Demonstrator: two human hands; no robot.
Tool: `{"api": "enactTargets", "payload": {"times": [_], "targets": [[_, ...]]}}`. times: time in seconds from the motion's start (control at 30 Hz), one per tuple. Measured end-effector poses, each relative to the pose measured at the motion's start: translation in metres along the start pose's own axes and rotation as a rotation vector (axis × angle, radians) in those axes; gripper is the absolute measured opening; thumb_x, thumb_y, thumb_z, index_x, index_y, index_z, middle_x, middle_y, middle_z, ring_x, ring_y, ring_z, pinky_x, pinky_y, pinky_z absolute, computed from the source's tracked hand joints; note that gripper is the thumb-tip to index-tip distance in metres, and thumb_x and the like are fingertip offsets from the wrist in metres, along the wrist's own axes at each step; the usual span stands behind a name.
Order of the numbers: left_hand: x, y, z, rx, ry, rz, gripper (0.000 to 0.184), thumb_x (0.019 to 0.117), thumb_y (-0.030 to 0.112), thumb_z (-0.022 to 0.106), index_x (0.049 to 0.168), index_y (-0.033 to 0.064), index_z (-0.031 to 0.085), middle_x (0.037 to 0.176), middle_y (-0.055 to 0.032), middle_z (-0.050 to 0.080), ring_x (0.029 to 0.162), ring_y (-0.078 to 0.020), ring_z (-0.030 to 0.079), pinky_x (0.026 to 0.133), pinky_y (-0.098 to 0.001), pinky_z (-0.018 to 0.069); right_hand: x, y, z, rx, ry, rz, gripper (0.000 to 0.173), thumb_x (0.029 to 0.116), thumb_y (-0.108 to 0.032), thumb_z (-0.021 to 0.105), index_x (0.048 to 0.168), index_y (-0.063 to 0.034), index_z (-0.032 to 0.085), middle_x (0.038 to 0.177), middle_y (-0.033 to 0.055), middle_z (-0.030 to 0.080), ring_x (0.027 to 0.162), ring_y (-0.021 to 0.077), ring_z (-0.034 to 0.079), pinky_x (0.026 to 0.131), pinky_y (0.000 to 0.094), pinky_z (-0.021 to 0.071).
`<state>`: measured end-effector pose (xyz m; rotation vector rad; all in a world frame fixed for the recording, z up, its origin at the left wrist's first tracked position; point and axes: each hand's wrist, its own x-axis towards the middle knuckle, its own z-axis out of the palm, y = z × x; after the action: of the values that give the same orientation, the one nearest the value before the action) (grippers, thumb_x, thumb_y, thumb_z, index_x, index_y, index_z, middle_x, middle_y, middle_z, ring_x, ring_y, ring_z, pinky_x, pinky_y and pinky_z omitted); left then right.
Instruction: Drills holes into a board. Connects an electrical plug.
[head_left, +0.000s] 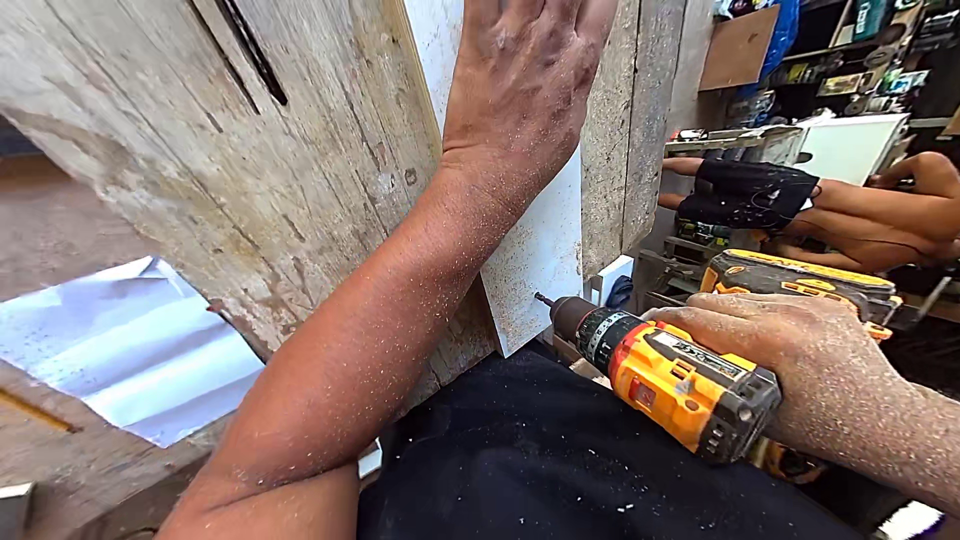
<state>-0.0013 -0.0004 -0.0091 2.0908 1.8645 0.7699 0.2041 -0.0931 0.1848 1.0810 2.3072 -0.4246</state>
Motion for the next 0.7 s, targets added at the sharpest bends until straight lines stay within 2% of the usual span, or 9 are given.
{"api": "enactTargets", "payload": {"times": [0.1,0.23,0.33,0.4,0.47,0.5,0.53,0.6,0.7], "targets": [[-0.004,0.001,-0.006,-0.002,0.013,0.006,0.036,0.0986,0.023,0.045,0.126,0.0121,0.066,0.144,-0.0171,0.056,0.135,-0.0368,0.05,0.108,-0.0568,0.0353,-0.001,0.002,0.002,-0.037,0.052,-0.017,0.034,0.0831,-0.044,0.052,0.089,-0.0155,0.071,0.07,0.0044,0.064,0.059,0.027,0.066,0.044,0.0479,0.0472],[0.001,-0.004,-0.014,0.039,0.004,0.009,0.035,0.0948,0.03,0.054,0.122,0.0155,0.069,0.142,-0.0136,0.056,0.136,-0.0335,0.048,0.108,-0.0546,0.0395,0.003,0.006,0.0,-0.081,0.099,-0.045,0.024,0.0725,-0.039,0.073,0.078,-0.0164,0.066,0.066,0.0032,0.062,0.057,0.0267,0.066,0.043,0.0479,0.0483],[0.005,-0.008,-0.019,-0.033,0.042,-0.041,0.029,0.0932,0.033,0.064,0.113,0.0133,0.072,0.139,-0.0104,0.059,0.132,-0.0295,0.053,0.104,-0.0487,0.0459,0.004,0.004,-0.006,-0.059,0.005,-0.002,0.023,0.0751,-0.037,0.079,0.082,-0.0169,0.07,0.071,0.0049,0.068,0.064,0.0281,0.07,0.05,0.0501,0.0521],[0.018,-0.021,-0.035,-0.14,0.148,-0.096,0.032,0.095,0.029,0.067,0.117,0.0069,0.072,0.141,-0.0169,0.058,0.129,-0.0349,0.057,0.102,-0.0512,0.0513,0.009,0.002,-0.021,-0.007,-0.173,0.061,0.023,0.0849,-0.036,0.077,0.093,-0.0148,0.072,0.083,0.0106,0.073,0.077,0.0343,0.072,0.062,0.0565,0.0549],[0.037,-0.04,-0.054,-0.137,0.227,-0.188,0.04,0.0976,0.029,0.065,0.131,0.0073,0.066,0.153,-0.0214,0.047,0.14,-0.0396,0.046,0.112,-0.054,0.0438,0.016,0.003,-0.027,-0.01,-0.285,0.089,0.025,0.0887,-0.04,0.072,0.095,-0.0152,0.071,0.086,0.0116,0.073,0.083,0.0351,0.073,0.066,0.0572,0.0549],[0.054,-0.054,-0.056,-0.097,0.291,-0.245,0.046,0.0954,0.031,0.065,0.136,0.0105,0.064,0.157,-0.023,0.042,0.145,-0.0411,0.04,0.115,-0.0549,0.0401,0.019,0.004,-0.031,-0.017,-0.31,0.086,0.026,0.0891,-0.04,0.071,0.095,-0.0152,0.071,0.086,0.0115,0.073,0.083,0.0349,0.073,0.066,0.0569,0.0546],[0.071,-0.067,-0.055,-0.056,0.31,-0.307,0.053,0.0949,0.034,0.065,0.144,0.0143,0.059,0.162,-0.0247,0.033,0.152,-0.0429,0.029,0.121,-0.057,0.0323,0.022,0.004,-0.034,-0.022,-0.333,0.081,0.026,0.0895,-0.04,0.07,0.095,-0.015,0.071,0.086,0.0117,0.073,0.084,0.0348,0.072,0.066,0.0567,0.0542],[0.101,-0.088,-0.048,0.054,0.255,-0.408,0.064,0.0961,0.044,0.06,0.155,0.0219,0.047,0.169,-0.025,0.016,0.157,-0.0444,0.011,0.125,-0.0611,0.0182,0.027,0.004,-0.04,-0.019,-0.359,0.068,0.026,0.0912,-0.039,0.069,0.097,-0.0135,0.071,0.087,0.0131,0.073,0.085,0.0359,0.072,0.067,0.0571,0.0539],[0.124,-0.1,-0.043,0.157,0.121,-0.497,0.072,0.0998,0.058,0.049,0.161,0.024,0.036,0.173,-0.0182,0.005,0.159,-0.0429,0.001,0.123,-0.0705,0.0119,0.03,0.006,-0.043,-0.002,-0.361,0.057,0.025,0.0924,-0.036,0.068,0.097,-0.0113,0.071,0.088,0.0153,0.073,0.086,0.0379,0.072,0.067,0.0591,0.0541]]}}
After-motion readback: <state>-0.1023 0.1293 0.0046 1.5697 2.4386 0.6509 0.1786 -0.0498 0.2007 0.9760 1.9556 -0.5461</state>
